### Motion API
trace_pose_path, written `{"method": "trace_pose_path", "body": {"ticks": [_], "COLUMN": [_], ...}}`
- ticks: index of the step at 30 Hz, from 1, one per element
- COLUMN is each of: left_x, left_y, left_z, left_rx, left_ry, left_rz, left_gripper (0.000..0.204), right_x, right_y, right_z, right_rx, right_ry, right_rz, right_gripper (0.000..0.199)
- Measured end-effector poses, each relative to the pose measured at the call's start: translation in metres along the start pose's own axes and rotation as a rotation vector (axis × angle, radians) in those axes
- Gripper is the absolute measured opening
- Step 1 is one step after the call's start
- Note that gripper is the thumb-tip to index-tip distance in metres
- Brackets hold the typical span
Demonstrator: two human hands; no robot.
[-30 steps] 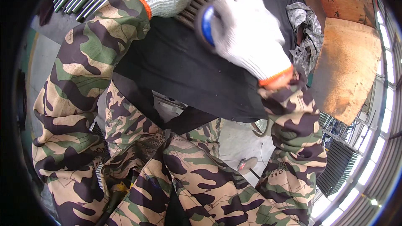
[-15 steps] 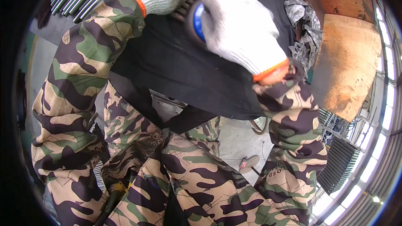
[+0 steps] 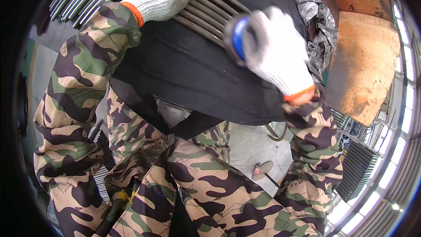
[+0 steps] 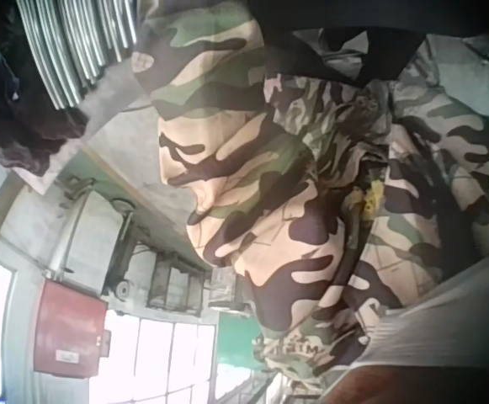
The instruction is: Grinding the ends of metal rods using a handheld orbital sander
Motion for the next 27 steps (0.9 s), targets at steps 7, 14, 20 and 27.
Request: {"method": "trace_pose_path", "body": {"ticks": [7, 14, 20, 27], "left_x": [-0.004, -0.005, -0.008, -0.010], "left_y": [0.001, -0.003, -0.004, 0.002], "left_z": [0.003, -0.004, 0.009, -0.006], "left_rx": [0.034, 0.002, 0.024, 0.028], "left_ry": [0.014, 0.019, 0.010, 0.047], "left_rz": [-0.018, -0.036, -0.053, -0.055], "left_gripper": [0.043, 0.041, 0.042, 0.043], "right_x": [0.006, -0.008, -0.001, 0.008], "right_y": [0.032, -0.001, 0.023, 0.029], "right_z": [0.047, -0.029, 0.031, 0.033], "right_rx": [-0.106, -0.095, -0.054, -0.084], "right_ry": [-0.036, -0.006, -0.009, -0.004], "right_rz": [-0.014, 0.063, -0.010, 0.028], "right_gripper": [0.013, 0.016, 0.012, 0.009]}}
Point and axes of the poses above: each hand's wrist, its own z-axis towards the middle knuckle, its own x-axis out of the palm, y = z × x, the point moved 8 cm from there along z, towards the middle knuckle, and after that the axes turned 14 degrees about z, right-handed, at the moved point
